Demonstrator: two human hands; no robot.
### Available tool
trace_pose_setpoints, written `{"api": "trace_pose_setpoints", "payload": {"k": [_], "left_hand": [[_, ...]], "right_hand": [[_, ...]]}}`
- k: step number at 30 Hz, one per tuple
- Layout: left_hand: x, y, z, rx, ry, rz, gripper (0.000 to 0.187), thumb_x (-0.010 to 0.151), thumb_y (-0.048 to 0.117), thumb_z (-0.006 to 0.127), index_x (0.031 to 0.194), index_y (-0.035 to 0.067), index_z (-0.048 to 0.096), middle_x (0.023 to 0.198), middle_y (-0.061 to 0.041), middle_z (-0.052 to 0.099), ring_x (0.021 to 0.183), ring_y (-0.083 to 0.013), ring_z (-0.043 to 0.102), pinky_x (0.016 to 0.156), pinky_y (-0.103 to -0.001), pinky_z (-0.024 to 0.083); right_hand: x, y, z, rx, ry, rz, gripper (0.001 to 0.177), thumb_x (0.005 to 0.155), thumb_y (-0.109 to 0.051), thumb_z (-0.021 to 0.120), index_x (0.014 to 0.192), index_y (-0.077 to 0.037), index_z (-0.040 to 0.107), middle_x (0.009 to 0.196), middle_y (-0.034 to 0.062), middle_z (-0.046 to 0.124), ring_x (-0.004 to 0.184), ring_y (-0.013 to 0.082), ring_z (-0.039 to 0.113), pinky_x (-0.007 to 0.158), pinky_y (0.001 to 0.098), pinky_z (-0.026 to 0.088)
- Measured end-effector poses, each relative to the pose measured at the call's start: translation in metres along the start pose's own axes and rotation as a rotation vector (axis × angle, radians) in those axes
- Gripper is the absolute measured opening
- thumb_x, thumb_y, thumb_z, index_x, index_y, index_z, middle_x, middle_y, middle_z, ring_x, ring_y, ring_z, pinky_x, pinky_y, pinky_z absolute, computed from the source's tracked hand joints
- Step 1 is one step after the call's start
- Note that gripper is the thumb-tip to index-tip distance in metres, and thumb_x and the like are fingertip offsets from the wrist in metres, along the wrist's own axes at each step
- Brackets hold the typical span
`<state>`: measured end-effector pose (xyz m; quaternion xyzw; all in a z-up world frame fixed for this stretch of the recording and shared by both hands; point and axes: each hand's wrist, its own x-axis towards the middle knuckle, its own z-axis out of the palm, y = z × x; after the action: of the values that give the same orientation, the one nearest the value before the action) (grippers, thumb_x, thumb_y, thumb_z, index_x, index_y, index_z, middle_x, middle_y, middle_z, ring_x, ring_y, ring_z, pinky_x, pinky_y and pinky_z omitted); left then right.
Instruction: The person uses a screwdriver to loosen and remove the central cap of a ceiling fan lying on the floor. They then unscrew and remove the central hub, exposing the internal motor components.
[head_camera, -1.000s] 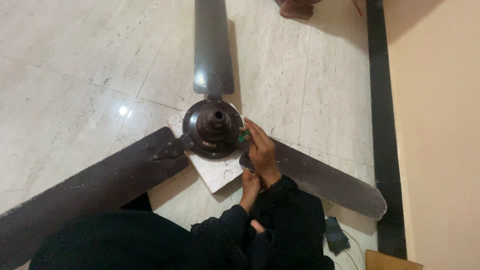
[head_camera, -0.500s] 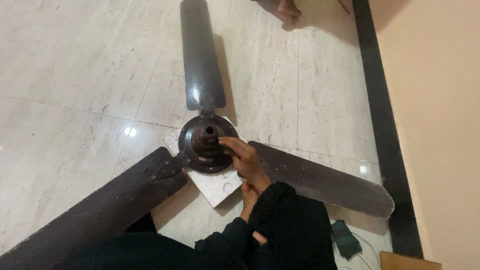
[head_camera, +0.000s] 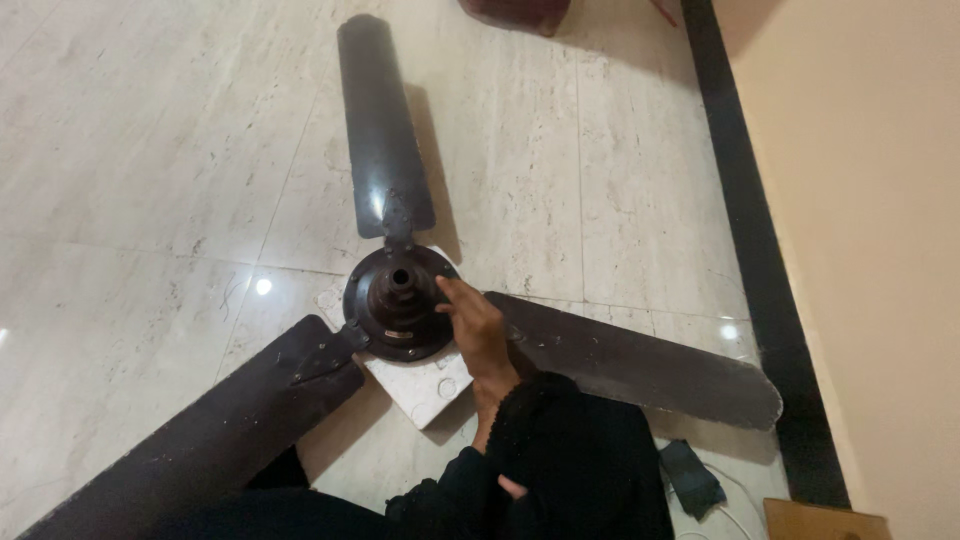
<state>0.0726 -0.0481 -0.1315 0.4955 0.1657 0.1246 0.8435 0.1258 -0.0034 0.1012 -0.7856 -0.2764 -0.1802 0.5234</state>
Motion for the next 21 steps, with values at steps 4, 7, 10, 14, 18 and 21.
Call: {"api": "trace_pose_setpoints", "payload": {"k": [4,7,10,14,18,21], "left_hand": [[0.016,0.015,0.015,-0.002,-0.064,0.004,0.018,0.100,0.009,0.055,0.118,0.003,0.053,0.105,-0.011,0.064,0.091,-0.0204,0.063,0.076,-0.032,0.051],[0.009,0.006,0.012,-0.005,-0.087,0.014,0.016,0.101,0.009,0.055,0.115,0.003,0.053,0.100,-0.011,0.064,0.086,-0.0202,0.062,0.072,-0.032,0.051],[-0.001,-0.006,-0.005,-0.026,-0.073,0.031,0.014,0.101,0.010,0.056,0.113,0.003,0.053,0.095,-0.011,0.064,0.081,-0.0199,0.062,0.067,-0.032,0.050],[-0.005,-0.014,-0.010,-0.024,0.034,-0.149,0.015,0.105,0.016,0.060,0.105,0.004,0.050,0.080,-0.011,0.061,0.063,-0.0189,0.059,0.052,-0.031,0.046],[-0.004,-0.008,-0.005,0.054,0.020,-0.217,0.025,0.104,0.022,0.061,0.089,0.003,0.054,0.067,-0.007,0.062,0.054,-0.0143,0.058,0.045,-0.029,0.042],[-0.008,-0.003,0.001,-0.015,0.010,-0.192,0.019,0.102,0.026,0.059,0.093,0.010,0.059,0.067,-0.003,0.062,0.055,-0.0122,0.058,0.047,-0.027,0.043]], "right_hand": [[-0.006,-0.006,0.004,-0.178,0.006,-0.039,0.049,0.091,0.010,0.067,0.137,-0.003,0.063,0.124,0.0174,0.069,0.104,0.0276,0.073,0.086,0.0321,0.064],[-0.007,-0.001,-0.002,-0.308,0.073,-0.100,0.049,0.087,0.000,0.078,0.134,-0.003,0.063,0.121,0.0159,0.068,0.106,0.0301,0.070,0.087,0.0349,0.061],[0.004,0.014,-0.016,-0.212,0.038,-0.038,0.049,0.087,0.002,0.076,0.134,-0.003,0.062,0.126,0.0163,0.068,0.111,0.0280,0.070,0.089,0.0324,0.061],[0.008,0.025,-0.027,-0.005,-0.069,0.036,0.043,0.092,0.002,0.074,0.133,-0.005,0.062,0.123,0.0128,0.071,0.110,0.0241,0.074,0.088,0.0324,0.062],[0.013,0.025,-0.029,0.110,-0.148,0.026,0.045,0.091,0.010,0.064,0.133,-0.006,0.060,0.124,0.0128,0.071,0.114,0.0227,0.074,0.092,0.0319,0.065],[0.012,0.021,-0.028,-0.005,-0.171,-0.006,0.045,0.086,0.003,0.078,0.127,-0.008,0.064,0.113,0.0111,0.075,0.104,0.0200,0.076,0.084,0.0306,0.064]]}}
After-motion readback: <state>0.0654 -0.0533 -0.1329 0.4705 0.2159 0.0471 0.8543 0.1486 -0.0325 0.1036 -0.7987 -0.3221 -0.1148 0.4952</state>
